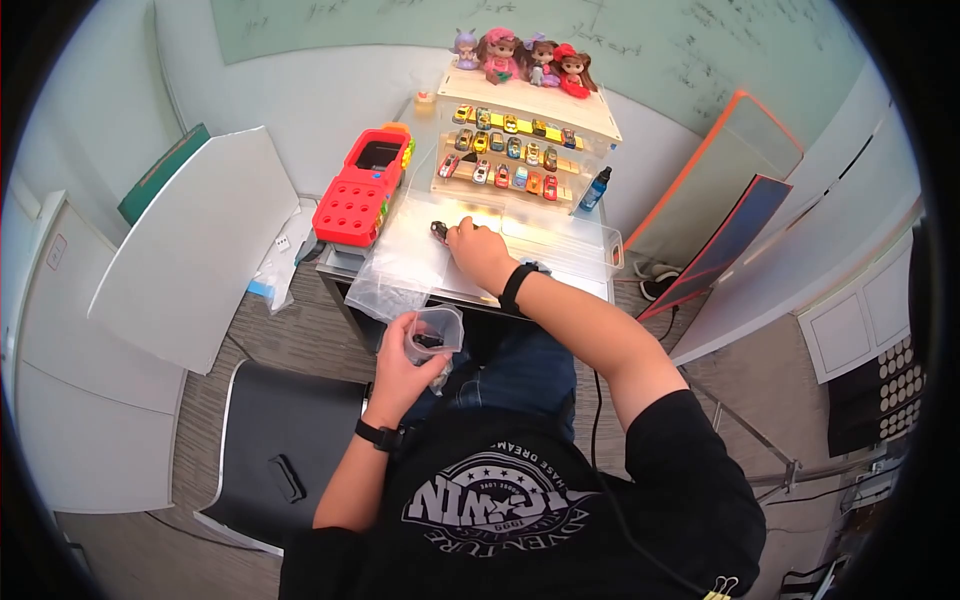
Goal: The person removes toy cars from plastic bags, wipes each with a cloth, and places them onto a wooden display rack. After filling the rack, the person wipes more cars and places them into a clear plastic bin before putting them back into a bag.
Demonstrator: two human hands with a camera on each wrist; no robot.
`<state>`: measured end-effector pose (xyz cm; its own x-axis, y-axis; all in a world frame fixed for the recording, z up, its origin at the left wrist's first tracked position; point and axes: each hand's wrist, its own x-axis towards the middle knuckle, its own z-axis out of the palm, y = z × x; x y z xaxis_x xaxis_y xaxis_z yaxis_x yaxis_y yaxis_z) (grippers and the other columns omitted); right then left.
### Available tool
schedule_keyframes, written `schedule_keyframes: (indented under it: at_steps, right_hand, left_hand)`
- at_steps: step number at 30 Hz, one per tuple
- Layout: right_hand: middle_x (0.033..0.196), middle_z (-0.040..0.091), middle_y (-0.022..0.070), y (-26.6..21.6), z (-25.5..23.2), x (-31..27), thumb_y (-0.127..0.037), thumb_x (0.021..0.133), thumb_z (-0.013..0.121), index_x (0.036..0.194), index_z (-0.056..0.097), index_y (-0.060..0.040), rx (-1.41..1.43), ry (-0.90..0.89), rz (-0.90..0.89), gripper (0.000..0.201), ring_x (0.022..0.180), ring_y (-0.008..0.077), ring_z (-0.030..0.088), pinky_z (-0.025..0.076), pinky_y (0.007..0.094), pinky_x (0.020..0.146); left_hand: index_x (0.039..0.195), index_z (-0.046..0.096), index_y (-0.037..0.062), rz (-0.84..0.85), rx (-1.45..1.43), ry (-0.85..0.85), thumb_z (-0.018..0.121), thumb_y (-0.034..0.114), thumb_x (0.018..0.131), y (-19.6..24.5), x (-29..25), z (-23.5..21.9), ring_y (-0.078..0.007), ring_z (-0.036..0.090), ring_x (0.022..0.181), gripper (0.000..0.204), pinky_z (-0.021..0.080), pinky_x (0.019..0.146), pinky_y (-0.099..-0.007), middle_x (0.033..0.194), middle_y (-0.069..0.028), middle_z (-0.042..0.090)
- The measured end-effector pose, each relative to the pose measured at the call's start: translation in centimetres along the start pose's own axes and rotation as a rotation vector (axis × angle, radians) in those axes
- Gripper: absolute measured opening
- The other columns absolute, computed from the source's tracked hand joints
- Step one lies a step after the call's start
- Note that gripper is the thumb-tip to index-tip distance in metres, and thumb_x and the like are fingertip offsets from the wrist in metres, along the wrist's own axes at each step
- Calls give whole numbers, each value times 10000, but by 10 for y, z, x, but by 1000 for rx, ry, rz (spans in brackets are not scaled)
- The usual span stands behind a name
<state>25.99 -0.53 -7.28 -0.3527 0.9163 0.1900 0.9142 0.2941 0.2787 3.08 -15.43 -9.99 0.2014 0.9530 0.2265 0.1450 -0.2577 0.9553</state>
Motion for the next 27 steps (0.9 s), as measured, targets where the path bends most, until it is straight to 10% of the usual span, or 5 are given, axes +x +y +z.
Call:
schedule_keyframes:
  at_steps: [19,25,27]
  right_hand:
    - [1076,701,126,7,-16,6,-116,917,611,1194,674,-119,137,121,-136,284,1049,309,661,537,433,846]
    - [1007,696,165,1,-111,-22,-136,921,635,1189,671,-66,826,270,-85,280,966,353,668,544,451,857]
    - [1007,706,158,-2,-132,-40,-218,964,624,1201,664,-62,904,-22,-277,287,967,334,673,545,440,857]
  left_hand:
    - [1186,583,3,75,-36,45,822,79,804,-36,65,3,-159,643,1063,457,531,940,-311,1149,-98,669]
    - [1221,563,8,51,-41,9,830,82,801,-19,62,7,-163,651,1062,503,536,947,-318,1161,-100,669]
    - [1244,554,12,25,-70,-5,840,89,800,-23,57,9,-158,650,1067,534,533,951,-316,1156,-96,670]
